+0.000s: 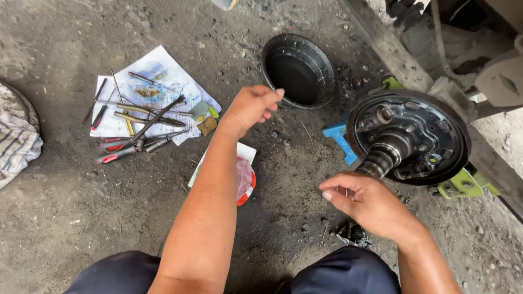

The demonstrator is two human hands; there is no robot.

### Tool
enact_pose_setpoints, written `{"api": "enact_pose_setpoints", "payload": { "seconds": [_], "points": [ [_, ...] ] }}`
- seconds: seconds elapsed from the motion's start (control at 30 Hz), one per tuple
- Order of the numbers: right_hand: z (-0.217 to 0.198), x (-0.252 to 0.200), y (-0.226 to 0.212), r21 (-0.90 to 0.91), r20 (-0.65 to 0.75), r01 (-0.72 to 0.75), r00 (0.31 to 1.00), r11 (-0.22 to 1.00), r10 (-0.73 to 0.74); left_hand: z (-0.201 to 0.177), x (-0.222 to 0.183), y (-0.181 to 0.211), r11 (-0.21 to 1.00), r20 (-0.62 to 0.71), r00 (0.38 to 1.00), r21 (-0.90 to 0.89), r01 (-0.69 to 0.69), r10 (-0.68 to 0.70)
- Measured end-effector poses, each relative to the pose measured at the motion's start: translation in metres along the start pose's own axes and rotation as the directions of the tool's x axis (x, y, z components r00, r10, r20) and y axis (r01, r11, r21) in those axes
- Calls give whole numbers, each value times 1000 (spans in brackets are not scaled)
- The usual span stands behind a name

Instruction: Reassembling a brake wheel cylinder by fitting rubber seals and pistons

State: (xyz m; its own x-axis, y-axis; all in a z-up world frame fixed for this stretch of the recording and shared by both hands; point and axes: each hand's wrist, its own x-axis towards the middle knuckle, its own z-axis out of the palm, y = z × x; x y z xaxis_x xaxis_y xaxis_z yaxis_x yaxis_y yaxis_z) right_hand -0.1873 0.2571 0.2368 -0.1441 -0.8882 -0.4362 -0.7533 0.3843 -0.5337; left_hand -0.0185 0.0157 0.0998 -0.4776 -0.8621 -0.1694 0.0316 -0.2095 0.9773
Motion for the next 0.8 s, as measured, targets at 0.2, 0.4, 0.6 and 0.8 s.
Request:
{"api": "enact_pose_setpoints", "payload": {
  "seconds": [0.2, 0.4, 0.6, 0.8],
  "points": [
    [-15, 24, -8, -79, -57, -23, 998, 997, 18, 0, -4, 14, 998, 58, 998, -49, -26, 29],
    [-79, 72, 10, -324, -481, -52, 869, 944, -118, -10, 1, 4, 989, 79, 996, -145, -28, 40],
    [-168, 148, 44, -407, -640, -286, 767, 868, -47, -12, 0, -12, 962, 86, 995, -271, -28, 53],
    [-200, 184, 79, -387, -620, -439, 775, 811, 125, -14, -1, -15, 982, 129, 991, -189, -8, 33]
  ]
}}
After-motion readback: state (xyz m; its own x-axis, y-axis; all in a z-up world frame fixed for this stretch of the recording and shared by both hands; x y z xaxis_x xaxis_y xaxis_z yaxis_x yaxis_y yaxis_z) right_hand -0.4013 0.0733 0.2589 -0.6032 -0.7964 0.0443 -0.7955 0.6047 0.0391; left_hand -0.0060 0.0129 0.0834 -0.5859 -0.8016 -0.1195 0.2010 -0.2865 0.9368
